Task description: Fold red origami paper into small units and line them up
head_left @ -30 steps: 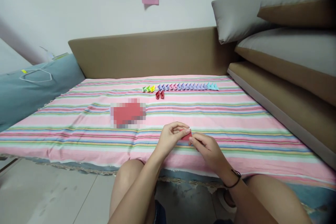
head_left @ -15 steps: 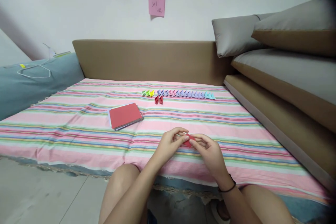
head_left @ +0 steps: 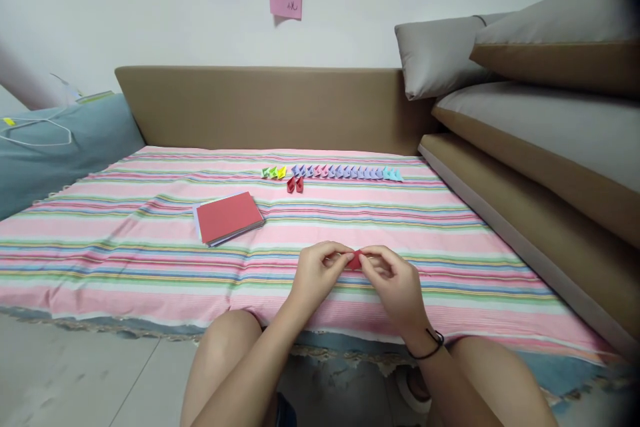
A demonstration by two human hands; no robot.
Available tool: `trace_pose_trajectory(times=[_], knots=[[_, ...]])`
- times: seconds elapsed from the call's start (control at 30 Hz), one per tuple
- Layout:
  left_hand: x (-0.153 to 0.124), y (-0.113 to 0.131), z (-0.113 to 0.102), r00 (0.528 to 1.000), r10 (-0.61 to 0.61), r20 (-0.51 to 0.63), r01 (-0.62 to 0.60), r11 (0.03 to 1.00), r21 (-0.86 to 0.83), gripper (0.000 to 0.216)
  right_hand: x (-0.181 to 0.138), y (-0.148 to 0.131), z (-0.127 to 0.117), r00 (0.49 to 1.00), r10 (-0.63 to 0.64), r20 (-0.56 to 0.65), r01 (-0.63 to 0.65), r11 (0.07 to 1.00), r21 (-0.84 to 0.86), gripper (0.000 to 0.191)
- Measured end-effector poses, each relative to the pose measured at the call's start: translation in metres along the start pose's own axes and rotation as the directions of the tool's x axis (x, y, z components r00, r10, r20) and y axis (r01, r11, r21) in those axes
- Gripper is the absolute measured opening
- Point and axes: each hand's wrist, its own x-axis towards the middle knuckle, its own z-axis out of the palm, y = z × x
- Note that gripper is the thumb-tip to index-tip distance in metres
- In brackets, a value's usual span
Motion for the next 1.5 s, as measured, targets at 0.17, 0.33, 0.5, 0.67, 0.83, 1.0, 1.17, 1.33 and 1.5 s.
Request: trace_pose_trajectory(times=[0.17,0.33,0.5,0.67,0.83,1.0,1.17,1.33,1.5], knots=[[-0.003,-0.001,0.003,0.990,0.136,-0.044,-0.132,0.987,0.089,0.011,-0.001,0.000,0.000,0.979,-0.199,-0.054,0.188,0.968,-0.165,0.006],[-0.003,0.001,0.002,0.966,0.257,0.015,-0.256,0.949,0.184,0.013,-0.003,0.000,-0.001,0.961,-0.273,-0.039,0.257,0.938,-0.234,0.007],[-0.002,0.003,-0.002,0.939,0.323,0.116,-0.343,0.905,0.253,0.014,-0.002,-0.002,-0.002,0.966,-0.258,0.028,0.257,0.939,-0.230,0.009],[-0.001,0.003,-0.001,0.940,0.324,0.107,-0.340,0.912,0.229,0.013,-0.005,-0.003,-0.001,0.981,-0.192,-0.010,0.186,0.964,-0.191,0.007],[-0.001,0.005,0.001,0.966,0.256,0.032,-0.258,0.952,0.164,0.011,-0.006,-0.006,-0.001,0.998,-0.017,-0.056,0.016,1.000,-0.015,0.008],[-0.001,0.006,0.001,0.987,0.160,-0.021,-0.160,0.987,-0.016,0.013,-0.001,-0.008,-0.006,0.989,0.150,-0.014,-0.142,0.958,0.247,0.017],[0.000,0.006,-0.003,0.988,0.156,-0.001,-0.155,0.984,-0.091,0.014,0.002,-0.008,-0.013,0.990,0.129,0.066,-0.143,0.942,0.305,0.021],[0.001,0.009,-0.009,0.950,0.279,0.140,-0.286,0.958,0.034,0.010,0.003,-0.006,-0.019,0.991,0.067,0.113,-0.098,0.950,0.297,0.021],[0.003,0.005,-0.012,0.904,0.384,0.186,-0.410,0.903,0.129,0.012,0.003,-0.008,-0.024,0.993,0.036,0.115,-0.066,0.961,0.268,0.028]])
